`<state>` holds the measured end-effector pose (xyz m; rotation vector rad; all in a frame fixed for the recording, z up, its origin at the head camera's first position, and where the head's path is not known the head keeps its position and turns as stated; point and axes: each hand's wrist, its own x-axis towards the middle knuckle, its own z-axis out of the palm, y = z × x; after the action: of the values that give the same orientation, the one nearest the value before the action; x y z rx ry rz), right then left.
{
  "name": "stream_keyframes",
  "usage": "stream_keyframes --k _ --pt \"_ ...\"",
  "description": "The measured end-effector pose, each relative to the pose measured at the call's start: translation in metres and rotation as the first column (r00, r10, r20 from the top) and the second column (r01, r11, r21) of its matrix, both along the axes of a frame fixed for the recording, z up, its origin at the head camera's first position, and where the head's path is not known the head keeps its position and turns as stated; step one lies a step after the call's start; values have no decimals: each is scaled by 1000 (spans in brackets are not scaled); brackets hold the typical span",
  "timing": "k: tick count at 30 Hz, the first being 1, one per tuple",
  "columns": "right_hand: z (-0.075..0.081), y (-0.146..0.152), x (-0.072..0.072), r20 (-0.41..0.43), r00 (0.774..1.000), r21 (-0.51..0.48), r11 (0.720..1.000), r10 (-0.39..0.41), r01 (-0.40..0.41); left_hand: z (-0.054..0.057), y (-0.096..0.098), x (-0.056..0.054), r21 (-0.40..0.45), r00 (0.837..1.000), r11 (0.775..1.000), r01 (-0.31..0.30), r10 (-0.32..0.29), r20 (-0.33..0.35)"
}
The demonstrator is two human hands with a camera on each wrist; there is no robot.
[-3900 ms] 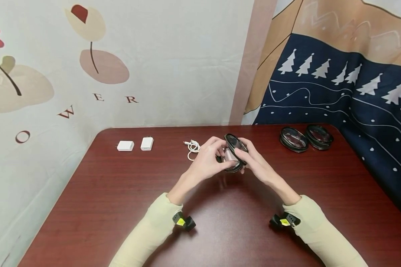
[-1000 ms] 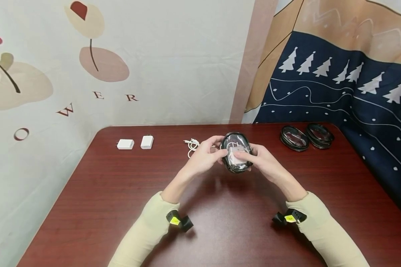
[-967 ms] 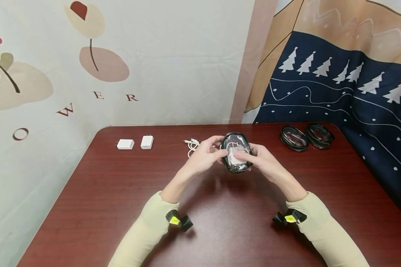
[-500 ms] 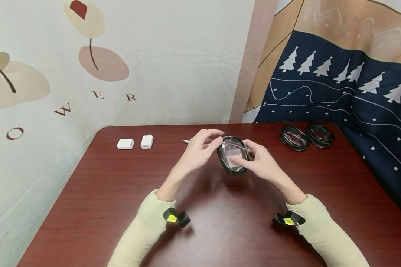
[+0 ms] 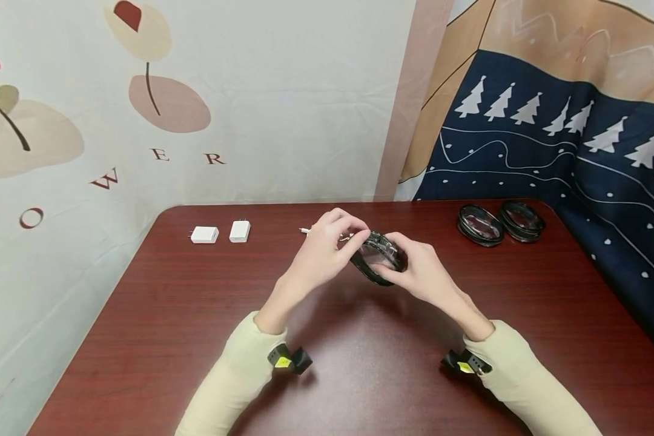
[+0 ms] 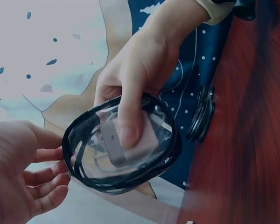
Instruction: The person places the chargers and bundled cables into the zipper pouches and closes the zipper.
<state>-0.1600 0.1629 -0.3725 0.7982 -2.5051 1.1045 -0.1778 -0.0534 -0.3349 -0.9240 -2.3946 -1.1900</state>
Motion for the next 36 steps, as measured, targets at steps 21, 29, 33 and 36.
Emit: stream_keyframes --k 21,29,33,36 --pt "2 -7 13 -258 966 234 970 2 61 9 4 17 -412 891 908 -77 -124 -438" --pt "2 -8 14 -266 964 233 971 3 62 10 2 18 -400 923 915 -54 -107 -370" --pt "3 -7 14 -257 966 230 972 11 50 13 -1 18 -309 962 951 19 -102 -255" --pt "4 -7 13 -260 965 225 973 15 45 15 -2 18 -225 971 972 73 -121 -207"
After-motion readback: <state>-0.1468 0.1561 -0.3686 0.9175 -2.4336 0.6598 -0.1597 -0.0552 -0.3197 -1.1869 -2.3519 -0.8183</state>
